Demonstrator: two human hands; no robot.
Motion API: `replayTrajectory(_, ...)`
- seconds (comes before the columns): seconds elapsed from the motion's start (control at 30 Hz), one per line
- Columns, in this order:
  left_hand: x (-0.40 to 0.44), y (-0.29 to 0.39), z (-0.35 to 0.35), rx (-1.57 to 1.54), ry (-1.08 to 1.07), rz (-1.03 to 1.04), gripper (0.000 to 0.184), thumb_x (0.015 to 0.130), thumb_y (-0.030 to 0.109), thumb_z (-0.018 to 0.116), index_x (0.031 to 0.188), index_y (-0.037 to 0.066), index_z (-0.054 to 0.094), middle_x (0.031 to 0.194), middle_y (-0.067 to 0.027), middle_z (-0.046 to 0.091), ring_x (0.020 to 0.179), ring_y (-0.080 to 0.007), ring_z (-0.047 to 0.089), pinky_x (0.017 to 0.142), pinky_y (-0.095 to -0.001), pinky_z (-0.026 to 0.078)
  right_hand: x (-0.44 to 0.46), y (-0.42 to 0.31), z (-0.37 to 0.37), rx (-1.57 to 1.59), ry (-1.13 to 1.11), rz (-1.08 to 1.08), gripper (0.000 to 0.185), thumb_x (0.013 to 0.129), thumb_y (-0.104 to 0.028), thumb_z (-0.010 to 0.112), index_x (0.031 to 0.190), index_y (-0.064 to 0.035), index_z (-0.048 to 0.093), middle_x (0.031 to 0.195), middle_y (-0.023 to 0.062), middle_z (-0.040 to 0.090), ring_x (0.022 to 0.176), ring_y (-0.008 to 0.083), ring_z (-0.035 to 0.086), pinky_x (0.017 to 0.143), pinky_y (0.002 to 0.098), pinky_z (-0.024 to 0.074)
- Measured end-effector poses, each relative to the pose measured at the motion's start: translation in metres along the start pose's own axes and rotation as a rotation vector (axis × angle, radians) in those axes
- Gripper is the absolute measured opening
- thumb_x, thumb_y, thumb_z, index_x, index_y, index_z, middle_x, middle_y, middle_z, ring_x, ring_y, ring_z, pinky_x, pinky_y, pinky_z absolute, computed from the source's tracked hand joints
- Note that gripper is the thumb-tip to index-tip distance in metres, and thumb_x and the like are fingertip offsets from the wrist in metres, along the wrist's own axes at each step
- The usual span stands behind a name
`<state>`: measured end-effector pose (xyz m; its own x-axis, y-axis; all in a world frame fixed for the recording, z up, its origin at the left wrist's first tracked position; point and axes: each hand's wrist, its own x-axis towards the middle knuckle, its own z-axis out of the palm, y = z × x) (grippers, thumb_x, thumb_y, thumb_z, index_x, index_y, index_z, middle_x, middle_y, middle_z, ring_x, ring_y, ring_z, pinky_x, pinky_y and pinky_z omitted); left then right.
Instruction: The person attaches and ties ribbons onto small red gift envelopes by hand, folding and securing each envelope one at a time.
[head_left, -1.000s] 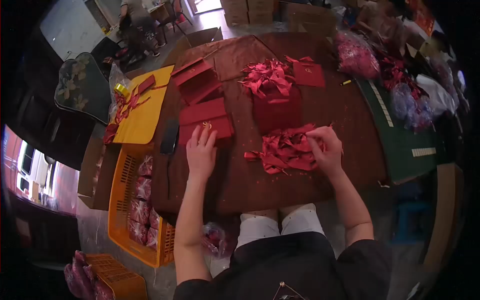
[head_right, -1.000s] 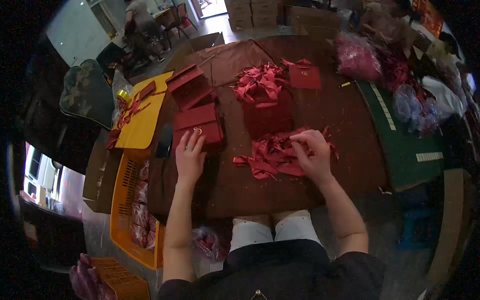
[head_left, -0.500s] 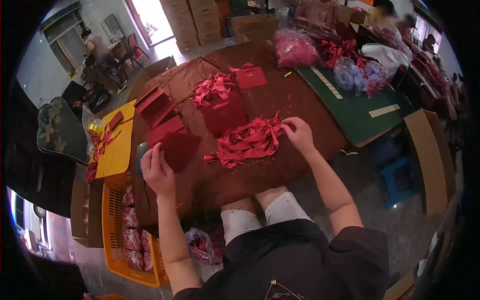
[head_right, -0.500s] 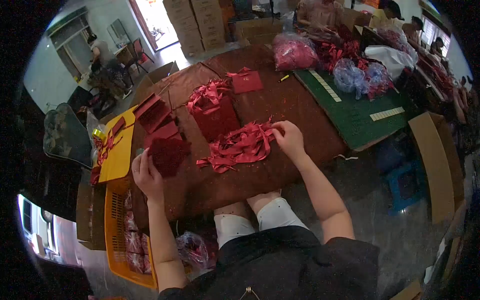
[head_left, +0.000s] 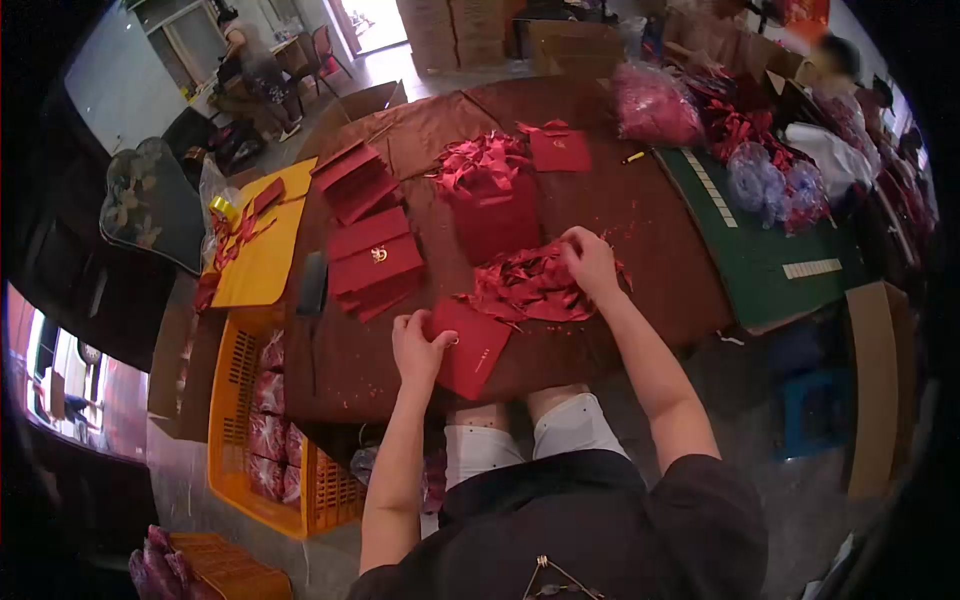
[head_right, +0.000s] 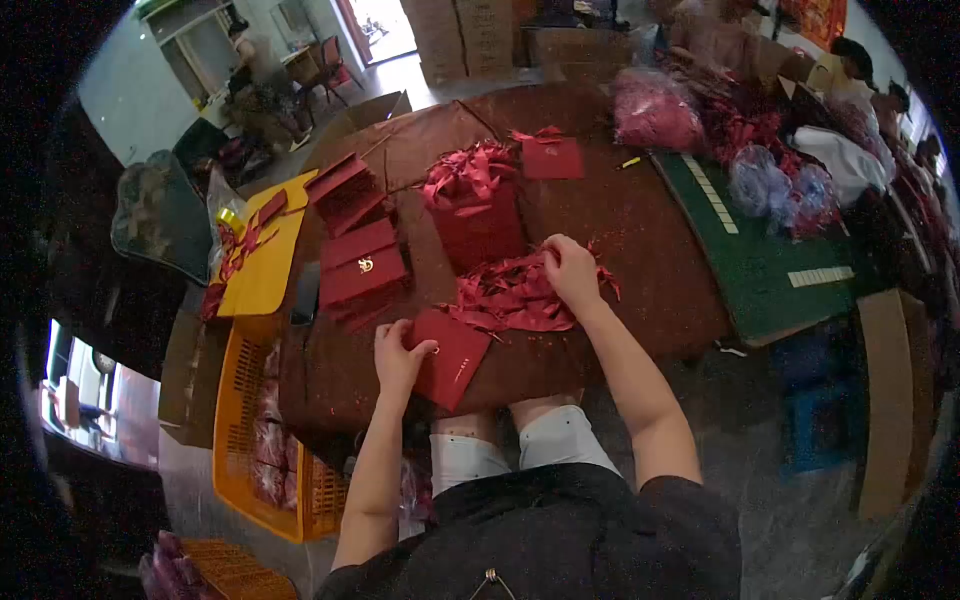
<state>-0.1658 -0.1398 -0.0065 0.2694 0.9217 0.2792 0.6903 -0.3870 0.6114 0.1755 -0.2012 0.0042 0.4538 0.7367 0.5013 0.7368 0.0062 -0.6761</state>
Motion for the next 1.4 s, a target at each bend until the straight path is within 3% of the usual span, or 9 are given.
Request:
replayTrajectory(0.07,0.001,-0.005,0.005,0.099,0.043,0.035,0.056,0.065,0.025,0.092,0.112,0.006,0.069,0.114,-0.0148,0.06,0.102,-0.036,0.059,0.092,-0.0462,0.049,-0.008,-0.021,-0.003,0.242,0.01,0.097,0.016,0.094,-0.004,0.059,0.108,-0.0004,0.066,0.102,0.0155,0.07,0.094,0.0296,0.069,0.083,0.035,0.0534)
replayTrajectory(0.13,0.004,0.003,0.002,0.08,-0.159,-0.129,0.053,0.066,0.026,0.092,0.11,0.007,0.069,0.112,-0.0144,0.062,0.103,-0.0366,0.058,0.092,-0.0472,0.049,-0.02,-0.035,0.007,0.347,0.016,0.076,0.018,0.095,-0.003,0.059,0.111,-0.0001,0.067,0.101,0.0134,0.07,0.093,0.0229,0.069,0.082,0.0328,0.0529)
replayTrajectory(0.3,0.002,0.008,0.007,0.298,-0.104,-0.104,0.062,0.066,0.032,0.091,0.116,0.006,0.065,0.113,-0.0165,0.064,0.107,-0.0389,0.059,0.09,-0.0476,0.051,-0.058,-0.094,0.029,0.422,-0.199,0.034,0.017,0.089,-0.013,0.076,0.1,-0.0011,0.072,0.095,0.0096,0.072,0.087,0.0168,0.069,0.072,0.0287,0.0527)
replayTrajectory(0.47,-0.002,0.016,0.006,0.271,-0.022,-0.06,0.06,0.065,0.028,0.092,0.112,0.005,0.064,0.113,-0.0172,0.063,0.106,-0.0391,0.059,0.089,-0.0467,0.051,-0.081,-0.117,0.074,0.429,-0.345,0.049,0.016,0.09,-0.017,0.071,0.1,-0.0042,0.071,0.093,0.0115,0.071,0.074,0.0258,0.069,0.067,0.0344,0.0541)
replayTrajectory(0.57,-0.003,0.029,0.001,0.255,0.086,-0.014,0.048,0.067,0.021,0.09,0.103,0.006,0.062,0.108,-0.0145,0.064,0.103,-0.0372,0.06,0.087,-0.0465,0.05,-0.088,-0.117,0.097,0.42,-0.284,-0.009,0.015,0.09,-0.014,0.069,0.1,-0.0043,0.07,0.093,0.013,0.07,0.081,0.0311,0.07,0.07,0.0399,0.0542)
replayTrajectory(0.7,-0.001,0.022,0.0,-0.041,-0.04,-0.161,0.042,0.072,0.019,0.087,0.107,0.004,0.068,0.097,-0.009,0.07,0.092,-0.0309,0.067,0.081,-0.0419,0.053,-0.085,-0.122,0.105,0.35,-0.214,-0.087,0.012,0.089,-0.014,0.069,0.096,-0.0044,0.068,0.093,0.0124,0.067,0.088,0.0338,0.066,0.075,0.043,0.0526)
replayTrajectory(0.93,-0.009,0.009,0.005,-0.436,0.001,-0.108,0.038,0.082,0.018,0.08,0.114,0.0,0.073,0.099,-0.0174,0.073,0.093,-0.0297,0.072,0.084,-0.0363,0.055,-0.081,-0.13,0.098,0.303,-0.15,-0.169,0.011,0.085,-0.008,0.07,0.093,-0.0032,0.064,0.092,0.014,0.064,0.09,0.0356,0.062,0.077,0.0445,0.0507)
replayTrajectory(1.1,-0.019,0.02,0.002,-0.434,0.024,-0.114,0.034,0.085,0.013,0.076,0.116,-0.001,0.072,0.102,-0.0186,0.074,0.095,-0.0287,0.073,0.084,-0.0353,0.055,-0.085,-0.142,0.088,0.287,-0.127,-0.275,0.012,0.083,-0.005,0.069,0.092,-0.0028,0.061,0.089,0.0149,0.062,0.087,0.0364,0.061,0.075,0.0454,0.0502)
replayTrajectory(1.4,-0.039,0.055,-0.007,-0.406,0.228,-0.013,0.024,0.087,0.007,0.073,0.11,-0.001,0.074,0.101,-0.0171,0.074,0.094,-0.0291,0.073,0.085,-0.0363,0.056,-0.085,-0.158,0.058,0.325,-0.269,-0.076,0.012,0.087,-0.013,0.067,0.091,-0.0016,0.064,0.091,0.0149,0.067,0.089,0.0345,0.066,0.079,0.0426,0.0527)
